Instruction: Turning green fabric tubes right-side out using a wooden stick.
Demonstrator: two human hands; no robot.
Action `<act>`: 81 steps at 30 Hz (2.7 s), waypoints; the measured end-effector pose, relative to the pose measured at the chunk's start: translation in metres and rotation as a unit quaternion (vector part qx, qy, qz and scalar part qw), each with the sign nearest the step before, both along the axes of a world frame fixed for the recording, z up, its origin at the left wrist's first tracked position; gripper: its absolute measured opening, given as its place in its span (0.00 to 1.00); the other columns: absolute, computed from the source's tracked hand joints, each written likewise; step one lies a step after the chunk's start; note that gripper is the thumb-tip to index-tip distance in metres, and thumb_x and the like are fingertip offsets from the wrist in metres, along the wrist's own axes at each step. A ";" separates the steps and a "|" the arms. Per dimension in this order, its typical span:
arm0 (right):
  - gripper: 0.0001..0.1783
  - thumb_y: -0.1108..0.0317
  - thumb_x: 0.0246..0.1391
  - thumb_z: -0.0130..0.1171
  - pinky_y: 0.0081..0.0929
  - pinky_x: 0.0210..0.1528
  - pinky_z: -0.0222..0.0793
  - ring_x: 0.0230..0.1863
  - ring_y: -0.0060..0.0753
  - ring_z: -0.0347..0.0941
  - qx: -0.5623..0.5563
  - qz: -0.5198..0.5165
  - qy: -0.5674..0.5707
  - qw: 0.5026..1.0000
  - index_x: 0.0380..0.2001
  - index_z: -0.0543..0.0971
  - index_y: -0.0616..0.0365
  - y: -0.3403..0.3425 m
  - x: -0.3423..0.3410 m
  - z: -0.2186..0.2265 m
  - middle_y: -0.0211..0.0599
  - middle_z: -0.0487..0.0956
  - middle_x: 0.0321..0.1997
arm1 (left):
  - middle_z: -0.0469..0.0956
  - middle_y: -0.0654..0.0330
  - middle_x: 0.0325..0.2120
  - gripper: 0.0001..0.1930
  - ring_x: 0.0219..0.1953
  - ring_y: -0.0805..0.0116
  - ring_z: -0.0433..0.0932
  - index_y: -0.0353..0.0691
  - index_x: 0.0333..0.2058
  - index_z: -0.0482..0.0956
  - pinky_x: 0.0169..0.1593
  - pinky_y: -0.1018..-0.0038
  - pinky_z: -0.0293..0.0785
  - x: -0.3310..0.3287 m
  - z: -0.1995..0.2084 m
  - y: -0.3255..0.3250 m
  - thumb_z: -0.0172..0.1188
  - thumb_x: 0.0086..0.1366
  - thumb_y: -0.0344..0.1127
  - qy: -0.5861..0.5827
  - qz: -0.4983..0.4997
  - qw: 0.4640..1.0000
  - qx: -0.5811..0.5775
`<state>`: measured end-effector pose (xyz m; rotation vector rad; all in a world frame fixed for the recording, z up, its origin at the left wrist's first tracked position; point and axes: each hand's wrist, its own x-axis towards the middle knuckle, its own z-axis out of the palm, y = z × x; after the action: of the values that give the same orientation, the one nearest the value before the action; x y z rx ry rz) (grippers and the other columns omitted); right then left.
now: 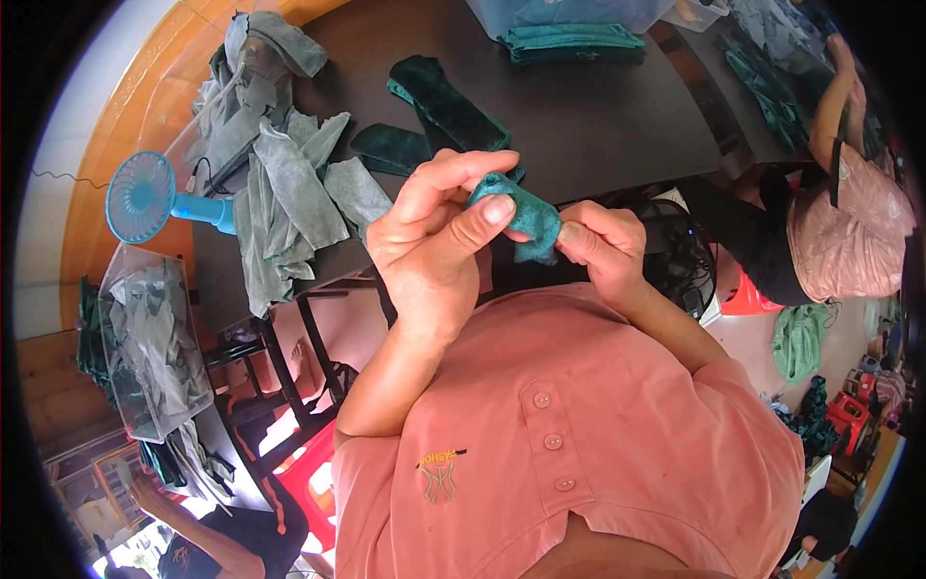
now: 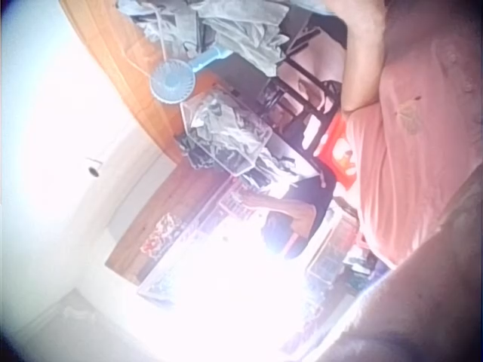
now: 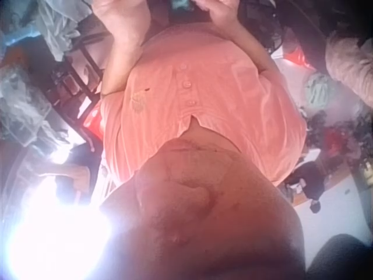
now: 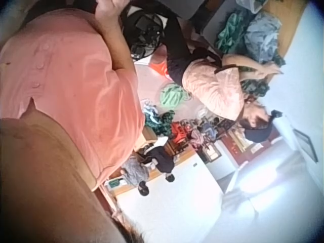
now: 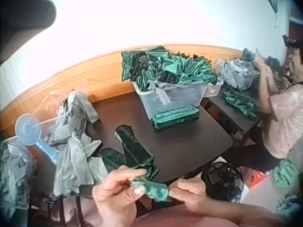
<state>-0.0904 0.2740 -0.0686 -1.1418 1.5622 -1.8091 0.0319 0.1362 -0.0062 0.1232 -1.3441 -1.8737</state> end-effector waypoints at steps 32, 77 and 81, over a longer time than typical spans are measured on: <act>0.13 0.67 0.59 0.57 0.19 0.20 0.54 0.16 0.16 0.60 0.018 -0.043 0.096 0.994 0.26 0.78 0.68 0.003 0.004 0.011 0.29 0.70 0.16 | 0.67 0.63 0.18 0.08 0.20 0.79 0.60 0.29 0.22 0.74 0.23 0.80 0.56 -0.007 -0.012 -0.007 0.45 0.47 0.15 -0.086 0.132 0.970 -0.184; 0.14 0.67 0.58 0.55 0.20 0.21 0.51 0.17 0.15 0.54 0.003 0.096 -0.334 0.938 0.20 0.74 0.63 0.001 0.010 -0.001 0.25 0.64 0.15 | 0.66 0.66 0.18 0.06 0.21 0.78 0.61 0.32 0.21 0.71 0.25 0.78 0.58 -0.015 -0.013 -0.003 0.45 0.47 0.17 -0.195 0.011 0.979 -0.052; 0.17 0.65 0.59 0.56 0.20 0.21 0.52 0.16 0.17 0.55 0.006 0.057 -0.252 0.966 0.19 0.72 0.62 0.004 0.014 0.002 0.26 0.64 0.14 | 0.75 0.58 0.38 0.20 0.35 0.75 0.71 0.30 0.46 0.78 0.40 0.81 0.65 -0.006 -0.006 -0.007 0.51 0.51 0.21 -0.094 0.102 0.973 -0.182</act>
<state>-0.0768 0.2776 -0.0664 -0.6732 1.1812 -1.8234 0.0261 0.1290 -0.0125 0.2427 -1.7146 -1.4477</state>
